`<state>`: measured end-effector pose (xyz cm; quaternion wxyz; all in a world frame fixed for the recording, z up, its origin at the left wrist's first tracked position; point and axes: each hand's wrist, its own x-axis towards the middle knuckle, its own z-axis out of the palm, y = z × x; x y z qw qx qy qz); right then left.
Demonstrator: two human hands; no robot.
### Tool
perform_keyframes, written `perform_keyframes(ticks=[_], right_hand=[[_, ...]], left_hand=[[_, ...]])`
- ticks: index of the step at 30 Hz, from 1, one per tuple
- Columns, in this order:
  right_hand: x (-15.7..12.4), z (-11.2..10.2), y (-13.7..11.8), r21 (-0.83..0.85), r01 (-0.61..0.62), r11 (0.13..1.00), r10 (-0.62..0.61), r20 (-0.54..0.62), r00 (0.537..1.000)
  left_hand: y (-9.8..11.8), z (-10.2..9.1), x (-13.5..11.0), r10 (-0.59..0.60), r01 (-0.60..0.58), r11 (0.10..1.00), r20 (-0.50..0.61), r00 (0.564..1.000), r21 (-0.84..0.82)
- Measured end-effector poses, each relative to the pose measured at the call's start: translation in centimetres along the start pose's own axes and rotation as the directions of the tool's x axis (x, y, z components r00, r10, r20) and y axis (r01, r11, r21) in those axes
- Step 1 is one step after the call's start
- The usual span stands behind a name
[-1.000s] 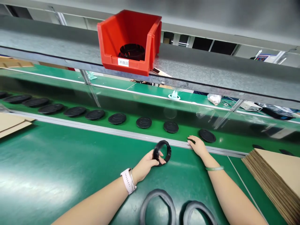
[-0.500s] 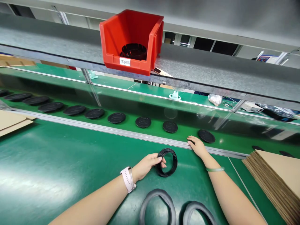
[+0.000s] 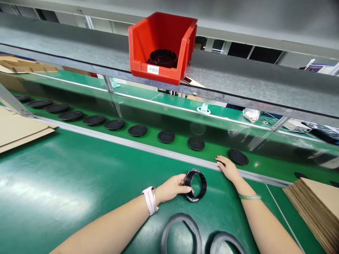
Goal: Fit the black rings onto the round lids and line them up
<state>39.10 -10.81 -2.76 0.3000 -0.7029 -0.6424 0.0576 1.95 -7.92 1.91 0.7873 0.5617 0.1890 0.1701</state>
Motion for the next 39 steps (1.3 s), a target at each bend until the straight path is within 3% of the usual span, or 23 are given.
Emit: perform_keyframes(ticks=[9,16,27,34,39], right_hand=[[-0.4,-1.0,-1.8,0.032,0.054,0.998,-0.050,-0.119,0.992],[-0.7,-1.3,-2.9,0.012,0.004,1.000,-0.006,0.133,0.991],[-0.3,-0.9,-0.9,-0.055,-0.088,0.995,0.097,0.194,0.976],[-0.2,-0.8,0.3,-0.049,-0.100,0.994,0.107,0.182,0.977],[-0.2,-0.9,-0.3,-0.025,-0.067,0.997,0.070,0.163,0.984]], left_hand=[[0.4,0.0,-0.7,0.008,-0.017,0.978,0.042,0.999,0.206],[0.2,0.0,-0.7,0.036,-0.041,0.957,0.025,0.999,0.286],[-0.9,0.0,-0.4,0.058,-0.066,0.981,0.048,0.997,0.181],[-0.9,-0.2,-0.4,0.100,-0.116,0.964,0.078,0.992,0.240],[-1.6,-0.3,-0.1,0.092,-0.103,0.977,0.068,0.993,0.186]])
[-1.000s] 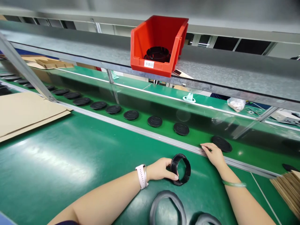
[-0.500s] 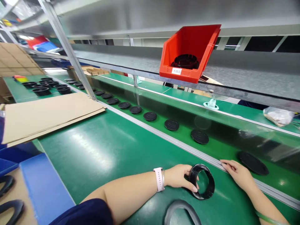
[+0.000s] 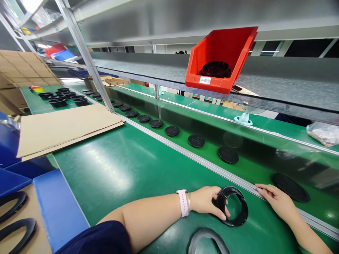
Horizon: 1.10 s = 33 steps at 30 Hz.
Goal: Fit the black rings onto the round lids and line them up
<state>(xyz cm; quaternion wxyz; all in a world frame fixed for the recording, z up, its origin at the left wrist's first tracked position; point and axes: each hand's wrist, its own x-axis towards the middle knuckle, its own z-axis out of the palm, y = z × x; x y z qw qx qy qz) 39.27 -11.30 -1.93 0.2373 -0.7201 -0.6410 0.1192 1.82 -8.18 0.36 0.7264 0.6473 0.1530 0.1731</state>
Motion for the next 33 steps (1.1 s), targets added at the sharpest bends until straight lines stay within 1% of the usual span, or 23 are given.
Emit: perform_keyframes(ticks=[4,7,13,19,26,30,33], right_hand=[[-0.1,-0.2,-0.6,0.000,-0.013,1.000,0.013,0.007,1.000],[-0.1,-0.3,-0.8,0.001,-0.026,1.000,0.026,0.009,1.000],[-0.2,-0.3,-1.5,0.014,-0.006,1.000,0.006,-0.023,1.000],[-0.2,-0.4,-2.0,0.015,-0.006,1.000,0.007,-0.041,0.999],[-0.4,-0.5,-2.0,0.025,0.006,1.000,-0.005,-0.050,0.999],[-0.3,-0.5,-1.8,0.029,-0.020,0.999,0.021,-0.025,0.999],[-0.2,-0.4,-1.4,0.026,-0.038,0.999,0.038,-0.016,0.999]], left_hand=[[-0.5,0.0,0.2,-0.025,0.025,0.999,0.006,1.000,-0.031],[-0.6,0.0,0.2,-0.022,0.022,1.000,0.003,1.000,-0.002],[-0.4,0.1,0.2,0.019,-0.019,0.997,-0.009,1.000,0.076],[-0.1,0.4,0.1,0.000,0.002,0.998,-0.032,0.999,0.061],[-0.1,0.3,0.1,0.003,0.001,0.996,-0.035,0.999,0.087],[-0.2,0.2,0.1,-0.007,0.010,0.995,-0.032,0.999,0.096],[-0.2,0.2,0.1,0.015,-0.012,0.991,-0.023,1.000,0.133]])
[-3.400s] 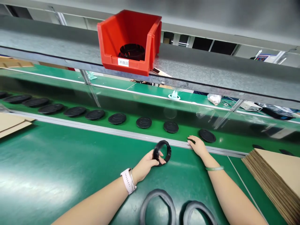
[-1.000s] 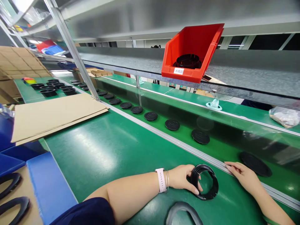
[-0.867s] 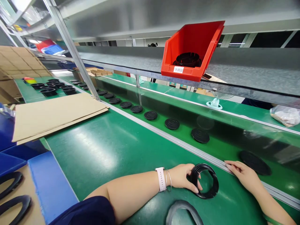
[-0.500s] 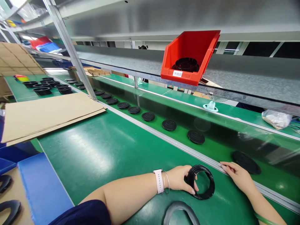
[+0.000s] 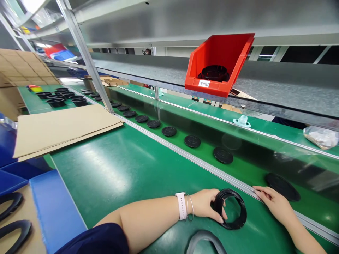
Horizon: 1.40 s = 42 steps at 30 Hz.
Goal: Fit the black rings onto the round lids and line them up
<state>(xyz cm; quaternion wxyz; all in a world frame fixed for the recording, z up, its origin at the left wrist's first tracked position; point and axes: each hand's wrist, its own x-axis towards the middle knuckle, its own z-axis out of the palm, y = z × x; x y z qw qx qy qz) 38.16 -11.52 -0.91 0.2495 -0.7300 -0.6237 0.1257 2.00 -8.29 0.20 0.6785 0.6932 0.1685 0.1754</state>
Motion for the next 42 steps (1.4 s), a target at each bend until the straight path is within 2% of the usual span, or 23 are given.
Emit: perform_keyframes(ticks=[4,10,12,17,28,35,42], right_hand=[[0.1,0.1,0.3,0.014,0.034,0.999,-0.034,-0.008,0.999],[0.3,0.6,0.9,0.048,0.107,0.993,-0.096,-0.178,0.979],[0.4,0.7,1.3,0.034,0.109,0.993,-0.100,-0.202,0.974],[0.7,0.8,2.1,-0.016,0.101,0.995,-0.102,-0.206,0.973],[0.9,1.0,2.4,-0.085,0.132,0.988,-0.145,-0.178,0.973],[0.8,1.1,3.2,-0.032,0.103,0.994,-0.107,-0.174,0.979],[0.9,0.8,2.7,-0.100,0.110,0.989,-0.133,-0.273,0.953]], left_hand=[[-0.1,-0.1,0.0,0.030,-0.030,0.999,0.010,1.000,0.041],[-0.2,-0.2,0.1,0.018,-0.018,0.999,0.016,1.000,0.037],[-0.2,-0.2,0.1,0.013,-0.013,0.999,0.014,1.000,0.038],[-0.1,-0.1,0.0,0.043,-0.043,0.998,0.007,0.999,0.046],[-0.3,-0.1,0.1,0.027,-0.027,0.999,0.004,1.000,0.040],[0.1,-0.1,0.0,0.025,-0.024,0.997,-0.001,1.000,0.073],[0.0,-0.1,-0.1,0.037,-0.037,0.998,0.008,0.999,0.040]])
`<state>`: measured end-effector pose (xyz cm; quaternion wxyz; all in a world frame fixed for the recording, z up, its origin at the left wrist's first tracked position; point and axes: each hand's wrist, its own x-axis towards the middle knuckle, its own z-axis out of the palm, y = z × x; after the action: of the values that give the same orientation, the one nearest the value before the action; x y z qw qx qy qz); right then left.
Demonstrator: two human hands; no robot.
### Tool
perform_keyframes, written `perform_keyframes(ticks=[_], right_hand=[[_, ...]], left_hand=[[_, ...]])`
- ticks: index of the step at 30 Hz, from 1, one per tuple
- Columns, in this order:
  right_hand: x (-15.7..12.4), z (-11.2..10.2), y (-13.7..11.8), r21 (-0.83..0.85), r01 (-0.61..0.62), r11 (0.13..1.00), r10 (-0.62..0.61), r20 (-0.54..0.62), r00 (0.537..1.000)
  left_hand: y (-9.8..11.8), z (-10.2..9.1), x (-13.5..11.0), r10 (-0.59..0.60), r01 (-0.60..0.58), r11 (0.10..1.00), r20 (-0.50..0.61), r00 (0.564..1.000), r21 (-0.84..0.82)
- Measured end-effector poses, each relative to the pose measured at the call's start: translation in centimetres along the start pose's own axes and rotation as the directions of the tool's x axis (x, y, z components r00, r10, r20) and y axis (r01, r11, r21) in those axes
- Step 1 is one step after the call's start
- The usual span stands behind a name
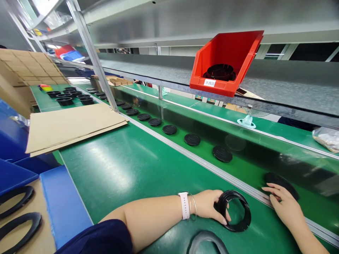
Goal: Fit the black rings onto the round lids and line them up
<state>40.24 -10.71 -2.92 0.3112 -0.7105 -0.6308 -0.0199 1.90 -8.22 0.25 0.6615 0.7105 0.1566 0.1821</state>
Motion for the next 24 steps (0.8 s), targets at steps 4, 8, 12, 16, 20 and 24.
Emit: perform_keyframes(ticks=[4,8,12,16,20,24], right_hand=[[-0.2,0.0,-0.1,-0.031,-0.009,0.999,0.008,-0.026,1.000],[-0.1,0.5,0.3,-0.002,-0.014,1.000,0.014,-0.009,1.000],[0.0,0.8,-0.4,0.041,-0.002,0.999,0.004,-0.038,0.999],[-0.2,0.2,-2.8,0.105,0.027,0.994,-0.020,-0.065,0.998],[0.3,-0.1,-3.9,0.170,0.046,0.984,-0.032,-0.088,0.996],[0.7,0.4,-3.2,0.150,0.016,0.989,-0.002,-0.097,0.995]], left_hand=[[0.2,0.1,-0.1,-0.002,0.002,1.000,0.001,1.000,0.001],[0.3,0.1,-0.1,-0.034,0.034,0.999,-0.017,0.999,-0.024],[0.4,0.1,-0.4,-0.051,0.049,0.996,-0.025,0.998,-0.078],[0.9,0.3,-0.8,-0.066,0.060,0.995,-0.067,0.996,-0.080],[1.5,0.0,-0.6,-0.116,0.119,0.992,-0.073,0.991,0.042],[1.6,-0.4,0.0,-0.172,0.176,0.979,-0.047,0.984,0.103]])
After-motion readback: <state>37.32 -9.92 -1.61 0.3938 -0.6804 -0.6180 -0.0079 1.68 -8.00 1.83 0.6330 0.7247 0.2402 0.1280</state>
